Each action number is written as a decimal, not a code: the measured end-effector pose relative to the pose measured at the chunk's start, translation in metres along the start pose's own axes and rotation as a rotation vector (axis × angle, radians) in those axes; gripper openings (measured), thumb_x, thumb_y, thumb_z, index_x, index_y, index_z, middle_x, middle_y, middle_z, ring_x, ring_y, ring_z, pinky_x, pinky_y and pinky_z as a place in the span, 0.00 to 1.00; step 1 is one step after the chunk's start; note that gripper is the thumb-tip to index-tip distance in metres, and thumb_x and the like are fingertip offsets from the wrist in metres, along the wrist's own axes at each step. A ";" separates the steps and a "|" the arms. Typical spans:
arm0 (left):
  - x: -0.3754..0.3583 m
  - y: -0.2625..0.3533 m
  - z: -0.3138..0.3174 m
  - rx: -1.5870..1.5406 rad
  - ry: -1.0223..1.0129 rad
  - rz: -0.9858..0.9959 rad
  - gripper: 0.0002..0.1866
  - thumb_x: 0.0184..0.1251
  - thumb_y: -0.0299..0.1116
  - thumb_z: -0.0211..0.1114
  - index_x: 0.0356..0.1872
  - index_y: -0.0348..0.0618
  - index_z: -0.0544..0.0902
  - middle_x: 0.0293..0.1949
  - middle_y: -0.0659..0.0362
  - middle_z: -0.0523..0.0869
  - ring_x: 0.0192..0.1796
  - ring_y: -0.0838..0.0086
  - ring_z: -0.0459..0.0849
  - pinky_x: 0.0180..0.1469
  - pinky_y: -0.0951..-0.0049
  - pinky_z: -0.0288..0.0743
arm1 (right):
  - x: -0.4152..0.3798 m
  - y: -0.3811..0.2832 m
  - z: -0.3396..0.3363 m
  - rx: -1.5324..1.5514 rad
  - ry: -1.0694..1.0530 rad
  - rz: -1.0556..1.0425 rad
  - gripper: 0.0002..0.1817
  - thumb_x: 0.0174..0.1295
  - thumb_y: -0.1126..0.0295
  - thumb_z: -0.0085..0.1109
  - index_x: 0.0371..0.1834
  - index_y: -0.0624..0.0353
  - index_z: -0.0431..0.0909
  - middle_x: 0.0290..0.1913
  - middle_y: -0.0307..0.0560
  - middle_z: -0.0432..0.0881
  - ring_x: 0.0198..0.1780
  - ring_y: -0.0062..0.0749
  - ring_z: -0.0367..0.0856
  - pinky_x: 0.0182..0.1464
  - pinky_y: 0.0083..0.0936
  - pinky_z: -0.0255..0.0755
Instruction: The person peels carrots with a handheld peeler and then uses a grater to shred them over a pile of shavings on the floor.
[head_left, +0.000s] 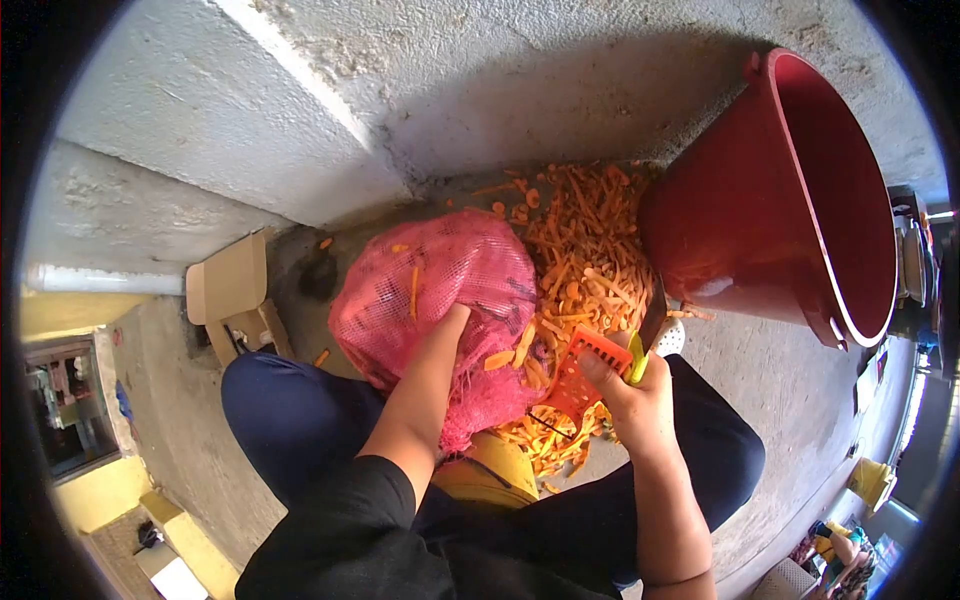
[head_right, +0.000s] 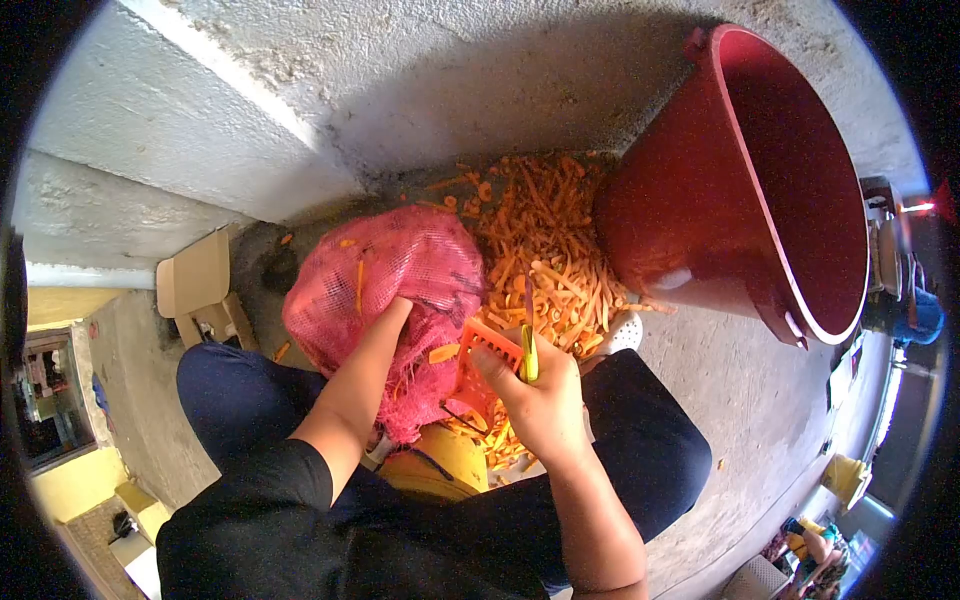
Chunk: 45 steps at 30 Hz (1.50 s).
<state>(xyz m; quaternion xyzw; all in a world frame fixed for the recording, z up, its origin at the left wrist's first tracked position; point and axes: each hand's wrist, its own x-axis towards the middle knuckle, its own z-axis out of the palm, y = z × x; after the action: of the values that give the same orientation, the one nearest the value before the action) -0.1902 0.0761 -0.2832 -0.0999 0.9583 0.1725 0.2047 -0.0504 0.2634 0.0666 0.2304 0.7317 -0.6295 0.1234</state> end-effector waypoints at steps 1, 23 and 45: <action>0.001 -0.001 0.000 0.005 0.011 0.003 0.19 0.54 0.38 0.48 0.41 0.34 0.77 0.41 0.43 0.78 0.47 0.55 0.76 0.52 0.64 0.65 | 0.000 0.001 0.001 0.015 0.006 0.002 0.13 0.54 0.66 0.57 0.35 0.65 0.75 0.27 0.41 0.78 0.31 0.17 0.73 0.36 0.18 0.67; 0.007 -0.047 -0.050 0.010 -0.031 0.159 0.23 0.54 0.43 0.48 0.44 0.34 0.75 0.41 0.45 0.79 0.47 0.57 0.76 0.54 0.65 0.64 | 0.002 0.005 0.008 -0.022 -0.015 -0.023 0.13 0.54 0.66 0.56 0.37 0.66 0.76 0.27 0.41 0.79 0.30 0.17 0.73 0.36 0.18 0.67; -0.271 -0.015 -0.223 -1.481 -1.087 0.318 0.36 0.40 0.29 0.64 0.57 0.42 0.60 0.50 0.54 0.71 0.48 0.68 0.74 0.52 0.70 0.67 | 0.013 0.022 0.014 0.791 -0.040 -0.063 0.09 0.54 0.67 0.56 0.34 0.59 0.73 0.28 0.38 0.77 0.27 0.21 0.76 0.29 0.20 0.71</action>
<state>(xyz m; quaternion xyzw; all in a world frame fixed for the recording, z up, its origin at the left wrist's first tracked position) -0.0233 0.0122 0.0191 0.0219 0.3790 0.7887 0.4835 -0.0517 0.2545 0.0388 0.2254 0.4369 -0.8706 0.0198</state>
